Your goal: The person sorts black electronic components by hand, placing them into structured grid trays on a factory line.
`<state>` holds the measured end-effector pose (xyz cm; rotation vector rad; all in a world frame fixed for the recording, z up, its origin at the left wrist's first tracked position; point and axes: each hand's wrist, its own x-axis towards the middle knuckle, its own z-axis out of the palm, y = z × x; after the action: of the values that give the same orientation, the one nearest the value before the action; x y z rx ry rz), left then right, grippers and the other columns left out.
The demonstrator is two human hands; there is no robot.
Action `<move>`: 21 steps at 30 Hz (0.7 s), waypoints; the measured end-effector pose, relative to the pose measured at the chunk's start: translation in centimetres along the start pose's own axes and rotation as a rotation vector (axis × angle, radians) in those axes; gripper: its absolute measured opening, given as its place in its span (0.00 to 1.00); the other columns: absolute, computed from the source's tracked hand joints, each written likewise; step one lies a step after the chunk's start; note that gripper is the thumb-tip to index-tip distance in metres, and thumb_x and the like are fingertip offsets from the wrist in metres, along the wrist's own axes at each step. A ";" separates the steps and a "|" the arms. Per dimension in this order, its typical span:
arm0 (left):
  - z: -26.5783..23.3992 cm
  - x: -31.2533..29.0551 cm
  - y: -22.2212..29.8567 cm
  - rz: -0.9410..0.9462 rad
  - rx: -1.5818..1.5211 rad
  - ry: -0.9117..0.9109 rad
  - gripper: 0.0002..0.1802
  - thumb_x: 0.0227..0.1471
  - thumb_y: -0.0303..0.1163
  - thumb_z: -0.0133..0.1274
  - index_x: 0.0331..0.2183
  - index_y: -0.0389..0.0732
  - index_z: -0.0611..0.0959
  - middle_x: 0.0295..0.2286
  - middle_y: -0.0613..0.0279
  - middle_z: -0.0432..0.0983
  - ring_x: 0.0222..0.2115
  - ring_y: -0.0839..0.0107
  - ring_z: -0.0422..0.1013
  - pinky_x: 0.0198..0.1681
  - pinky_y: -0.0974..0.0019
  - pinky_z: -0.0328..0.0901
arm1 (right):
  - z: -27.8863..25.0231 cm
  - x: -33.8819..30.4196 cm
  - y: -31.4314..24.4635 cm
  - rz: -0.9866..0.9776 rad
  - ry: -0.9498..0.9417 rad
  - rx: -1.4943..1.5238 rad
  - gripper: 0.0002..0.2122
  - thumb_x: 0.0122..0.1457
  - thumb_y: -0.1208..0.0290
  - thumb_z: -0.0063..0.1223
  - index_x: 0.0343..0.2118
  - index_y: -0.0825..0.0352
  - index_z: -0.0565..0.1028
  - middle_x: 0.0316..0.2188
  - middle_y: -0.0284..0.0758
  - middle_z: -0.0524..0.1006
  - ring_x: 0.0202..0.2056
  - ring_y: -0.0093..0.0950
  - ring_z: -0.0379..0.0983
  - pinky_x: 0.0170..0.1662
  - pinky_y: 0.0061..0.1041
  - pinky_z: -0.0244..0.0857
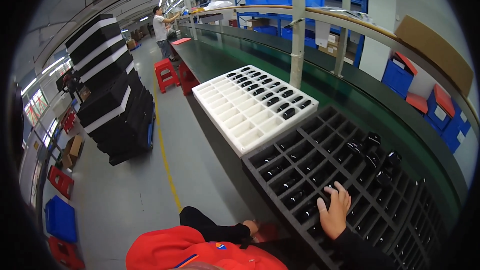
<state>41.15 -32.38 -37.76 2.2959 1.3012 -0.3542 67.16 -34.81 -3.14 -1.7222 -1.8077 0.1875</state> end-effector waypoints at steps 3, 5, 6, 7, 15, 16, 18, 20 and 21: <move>-1.9 -1.7 -0.8 0.041 0.074 0.050 0.31 0.39 0.44 0.55 0.44 0.37 0.70 0.36 0.40 0.72 0.36 0.51 0.71 0.36 0.51 0.67 | -0.7 0.9 0.4 -0.083 -0.070 0.032 0.15 0.52 0.66 0.49 0.42 0.65 0.68 0.51 0.43 0.61 0.51 0.42 0.57 0.54 0.36 0.49; -4.4 -2.4 -1.4 0.110 -0.101 -0.134 0.36 0.36 0.55 0.56 0.37 0.32 0.75 0.35 0.39 0.72 0.37 0.50 0.70 0.38 0.53 0.67 | -2.2 1.4 1.1 -0.148 -0.143 -0.075 0.14 0.52 0.65 0.49 0.40 0.66 0.70 0.49 0.43 0.63 0.48 0.42 0.61 0.51 0.37 0.53; -4.8 -2.8 -2.2 0.097 -0.106 -0.132 0.36 0.36 0.55 0.56 0.37 0.32 0.75 0.35 0.39 0.72 0.37 0.50 0.70 0.38 0.53 0.67 | -2.9 1.7 1.3 -0.219 -0.222 -0.179 0.13 0.53 0.64 0.49 0.38 0.66 0.71 0.48 0.43 0.65 0.45 0.43 0.64 0.48 0.37 0.57; -5.4 -3.3 -3.2 0.094 -0.175 0.012 0.37 0.36 0.59 0.54 0.35 0.32 0.76 0.33 0.41 0.73 0.37 0.49 0.70 0.38 0.54 0.66 | -3.5 2.0 1.3 -0.355 -0.133 -0.214 0.12 0.53 0.62 0.48 0.33 0.67 0.74 0.40 0.42 0.71 0.36 0.42 0.69 0.39 0.37 0.63; -27.6 -10.6 -5.4 0.015 -0.503 0.648 0.19 0.45 0.43 0.56 0.19 0.36 0.78 0.15 0.56 0.71 0.17 0.69 0.67 0.23 0.66 0.63 | -3.7 7.8 3.4 -0.389 -0.143 -0.357 0.09 0.49 0.64 0.51 0.25 0.66 0.73 0.25 0.38 0.73 0.29 0.38 0.70 0.31 0.36 0.63; -30.4 -11.8 -4.2 0.016 -0.511 0.712 0.16 0.47 0.39 0.54 0.21 0.35 0.79 0.17 0.59 0.74 0.20 0.74 0.68 0.25 0.69 0.64 | -3.6 8.1 4.1 -0.398 -0.107 -0.350 0.09 0.49 0.65 0.51 0.24 0.66 0.72 0.24 0.38 0.73 0.30 0.37 0.70 0.31 0.36 0.62; -34.9 -12.9 -2.3 0.039 -0.496 0.858 0.12 0.50 0.33 0.51 0.23 0.33 0.80 0.20 0.61 0.76 0.23 0.79 0.70 0.29 0.72 0.65 | -2.1 8.9 5.4 -0.417 -0.031 -0.305 0.08 0.47 0.68 0.53 0.22 0.67 0.70 0.23 0.37 0.69 0.30 0.36 0.67 0.31 0.35 0.61; -38.4 -12.4 1.2 0.123 -0.501 0.962 0.12 0.51 0.31 0.49 0.25 0.33 0.80 0.21 0.62 0.77 0.24 0.79 0.70 0.30 0.73 0.65 | -1.4 8.9 6.3 -0.484 0.051 -0.307 0.07 0.47 0.69 0.53 0.22 0.66 0.68 0.23 0.36 0.68 0.30 0.35 0.66 0.32 0.34 0.60; -40.0 -11.7 3.6 0.219 -0.496 0.977 0.12 0.51 0.31 0.49 0.25 0.33 0.80 0.21 0.62 0.76 0.24 0.78 0.70 0.30 0.73 0.64 | -1.2 8.6 6.5 -0.551 0.131 -0.317 0.07 0.46 0.70 0.53 0.22 0.66 0.67 0.24 0.36 0.67 0.30 0.35 0.65 0.32 0.33 0.60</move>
<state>37.86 -21.77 2.58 2.1442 1.2801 1.1655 73.72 -26.22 -2.57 -1.3190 -2.2155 -0.4509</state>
